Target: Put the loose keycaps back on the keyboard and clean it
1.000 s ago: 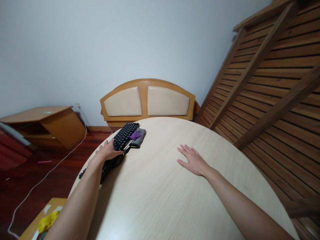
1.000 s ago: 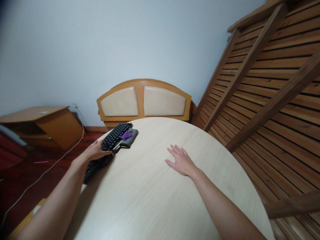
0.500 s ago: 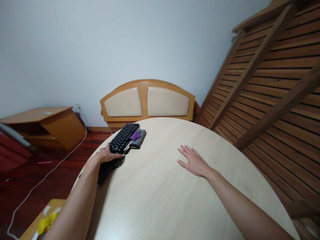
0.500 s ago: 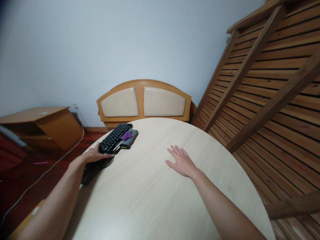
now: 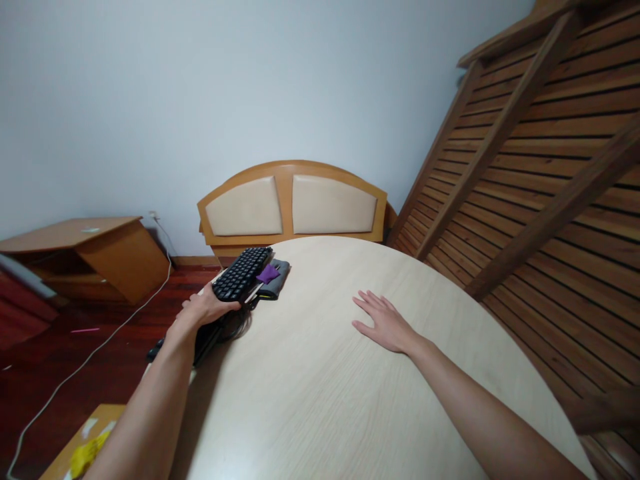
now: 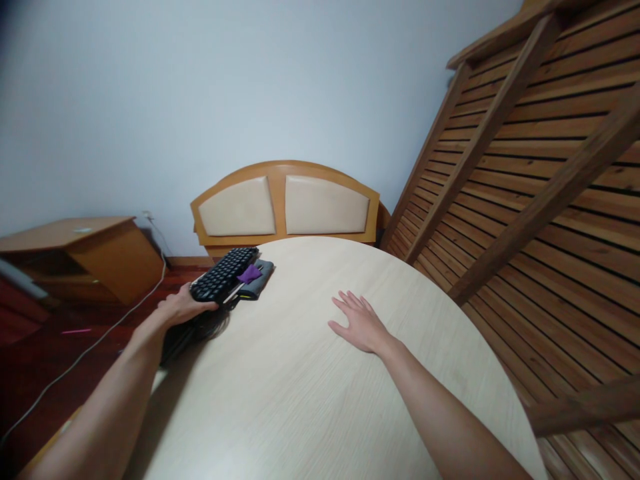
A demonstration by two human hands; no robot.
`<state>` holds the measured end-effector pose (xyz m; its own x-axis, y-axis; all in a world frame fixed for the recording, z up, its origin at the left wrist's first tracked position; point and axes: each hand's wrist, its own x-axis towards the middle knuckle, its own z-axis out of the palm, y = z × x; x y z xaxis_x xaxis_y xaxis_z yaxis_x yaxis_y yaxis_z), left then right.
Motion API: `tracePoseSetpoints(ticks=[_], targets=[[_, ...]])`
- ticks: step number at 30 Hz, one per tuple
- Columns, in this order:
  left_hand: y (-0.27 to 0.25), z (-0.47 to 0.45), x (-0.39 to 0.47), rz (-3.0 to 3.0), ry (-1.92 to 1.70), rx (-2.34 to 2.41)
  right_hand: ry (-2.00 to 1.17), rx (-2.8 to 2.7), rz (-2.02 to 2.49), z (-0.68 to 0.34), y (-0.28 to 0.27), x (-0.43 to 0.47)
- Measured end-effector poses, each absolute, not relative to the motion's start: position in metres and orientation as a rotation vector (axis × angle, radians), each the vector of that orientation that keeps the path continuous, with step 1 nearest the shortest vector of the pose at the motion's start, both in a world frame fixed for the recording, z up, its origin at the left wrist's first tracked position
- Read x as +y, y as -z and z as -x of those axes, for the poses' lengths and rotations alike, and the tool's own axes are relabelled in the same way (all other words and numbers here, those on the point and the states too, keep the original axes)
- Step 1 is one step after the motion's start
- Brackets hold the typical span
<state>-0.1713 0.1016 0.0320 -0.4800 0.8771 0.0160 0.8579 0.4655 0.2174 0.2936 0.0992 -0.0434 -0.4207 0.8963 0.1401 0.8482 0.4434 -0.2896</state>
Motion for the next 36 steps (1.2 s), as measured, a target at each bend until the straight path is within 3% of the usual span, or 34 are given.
tracePoseSetpoints(ticks=[13,36], targets=[[-0.087,0.123,0.056,-1.574,-0.199,2.716,-0.261,-2.427,1.521,-0.291,0.038,0.096],[-0.036,-0.012,-0.016,-2.149,-0.132,2.160,-0.253,-2.231,1.410,-0.288,0.043,0.096]])
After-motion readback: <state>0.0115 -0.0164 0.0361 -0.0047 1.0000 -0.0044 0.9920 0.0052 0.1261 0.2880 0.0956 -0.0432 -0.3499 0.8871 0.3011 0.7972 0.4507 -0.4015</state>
